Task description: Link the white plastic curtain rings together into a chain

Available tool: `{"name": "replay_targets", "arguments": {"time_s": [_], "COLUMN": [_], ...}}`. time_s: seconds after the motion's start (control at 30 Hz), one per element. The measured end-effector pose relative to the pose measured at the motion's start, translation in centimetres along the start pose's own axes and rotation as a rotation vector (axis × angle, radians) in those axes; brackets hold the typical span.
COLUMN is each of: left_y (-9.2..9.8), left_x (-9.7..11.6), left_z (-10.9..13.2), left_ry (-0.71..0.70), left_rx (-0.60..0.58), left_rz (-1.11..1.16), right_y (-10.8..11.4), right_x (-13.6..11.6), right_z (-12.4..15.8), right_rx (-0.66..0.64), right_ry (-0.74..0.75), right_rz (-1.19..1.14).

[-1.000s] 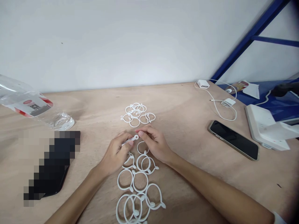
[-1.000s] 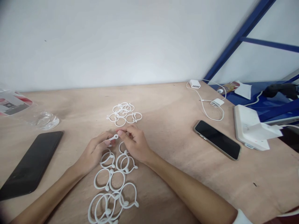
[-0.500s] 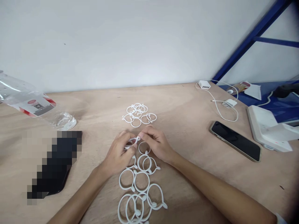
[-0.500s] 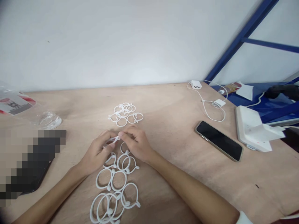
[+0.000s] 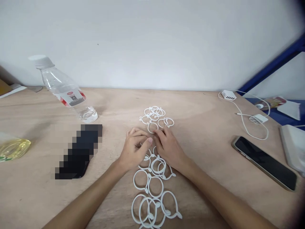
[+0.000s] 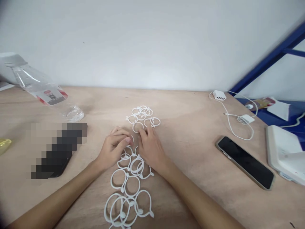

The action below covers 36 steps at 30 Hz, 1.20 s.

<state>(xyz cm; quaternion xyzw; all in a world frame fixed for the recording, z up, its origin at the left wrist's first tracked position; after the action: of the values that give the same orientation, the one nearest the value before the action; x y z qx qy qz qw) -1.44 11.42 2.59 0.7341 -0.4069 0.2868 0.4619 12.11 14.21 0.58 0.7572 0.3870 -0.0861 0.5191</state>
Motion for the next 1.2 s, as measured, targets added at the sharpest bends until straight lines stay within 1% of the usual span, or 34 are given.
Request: {"name": "replay_targets", "arguments": {"time_s": [0.13, 0.2, 0.27, 0.3, 0.37, 0.43, 0.5, 0.57, 0.7, 0.77, 0.8, 0.83, 0.93, 0.97, 1.0, 1.07, 1.13, 1.2], "left_y": [0.2, 0.4, 0.5, 0.4, 0.1, -0.4, -0.9, -1.1, -1.0, -0.9, -0.9, -0.8, -0.7, -0.7, -0.7, -0.8, -0.9, -1.1], "left_x": [-0.8, -1.4, -1.8, -1.8, -1.4, -0.8, -0.5, -0.5, -0.8, -1.0, -1.1, -1.2, -1.3, -1.3, -1.2, -1.0, -0.8, -0.5], "left_z": [-0.3, -0.3, -0.2, -0.1, 0.0, 0.1, 0.3, 0.4, 0.3, 0.2, 0.2, 0.2, 0.2, 0.2, 0.2, 0.2, 0.1, 0.1], "left_ry": [0.098, 0.191, 0.270, 0.279, 0.224, 0.122, 0.058, 0.058, 0.136, 0.157, 0.160, 0.161, 0.155, 0.150, 0.142, 0.112, 0.069, 0.028], "left_rx": [0.105, 0.162, 0.178, 0.170, 0.114, 0.016, -0.097, -0.158, -0.169, -0.149, -0.135, -0.121, -0.103, -0.106, -0.111, -0.129, -0.152, -0.173], "left_rz": [-0.055, -0.102, -0.136, -0.146, -0.158, -0.165, -0.143, -0.068, 0.073, 0.076, 0.069, 0.061, 0.041, 0.036, 0.030, 0.011, -0.021, -0.057], "right_y": [0.0, 0.4, 1.0, 1.2, 1.4, 1.5, 1.4, 1.3, 1.6, 2.0, 2.2, 2.4, 2.3, 2.2, 2.0, 1.7, 1.5, 1.5], "right_x": [-0.3, -0.4, -0.7, -0.9, -1.6, -2.1, -2.4, -2.6, -2.7, -2.5, -2.2, -1.7, 0.4, 1.0, 1.4, 1.7, 1.3, 0.7], "right_z": [0.1, 0.3, 0.6, 0.8, 1.2, 1.4, 1.6, 1.6, 1.5, 1.5, 1.3, 1.2, 0.8, 0.7, 0.6, 0.4, 0.2, 0.1], "right_rx": [-0.005, 0.044, 0.109, 0.132, 0.143, 0.127, 0.097, 0.073, 0.061, 0.079, 0.106, 0.140, 0.227, 0.237, 0.236, 0.209, 0.141, 0.060], "right_ry": [-0.021, 0.002, 0.056, 0.097, 0.198, 0.276, 0.322, 0.341, 0.330, 0.286, 0.229, 0.143, -0.209, -0.308, -0.377, -0.427, -0.384, -0.301], "right_rz": [-0.018, -0.055, -0.089, -0.102, -0.122, -0.141, -0.160, -0.184, -0.270, -0.353, -0.398, -0.441, -0.575, -0.623, -0.670, -0.733, -0.745, -0.726]}}
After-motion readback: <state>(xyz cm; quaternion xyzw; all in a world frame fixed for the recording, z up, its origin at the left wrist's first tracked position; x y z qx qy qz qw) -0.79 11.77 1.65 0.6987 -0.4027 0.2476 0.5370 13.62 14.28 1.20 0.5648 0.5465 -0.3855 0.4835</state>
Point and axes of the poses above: each hand's wrist, its own z-axis away from the middle knuckle, its own y-axis out of the back of the hand, x = y × z, the point moved 5 cm from there along -z, towards the middle knuckle, and after that the axes turned 13 degrees about x, right-handed, at the moved point
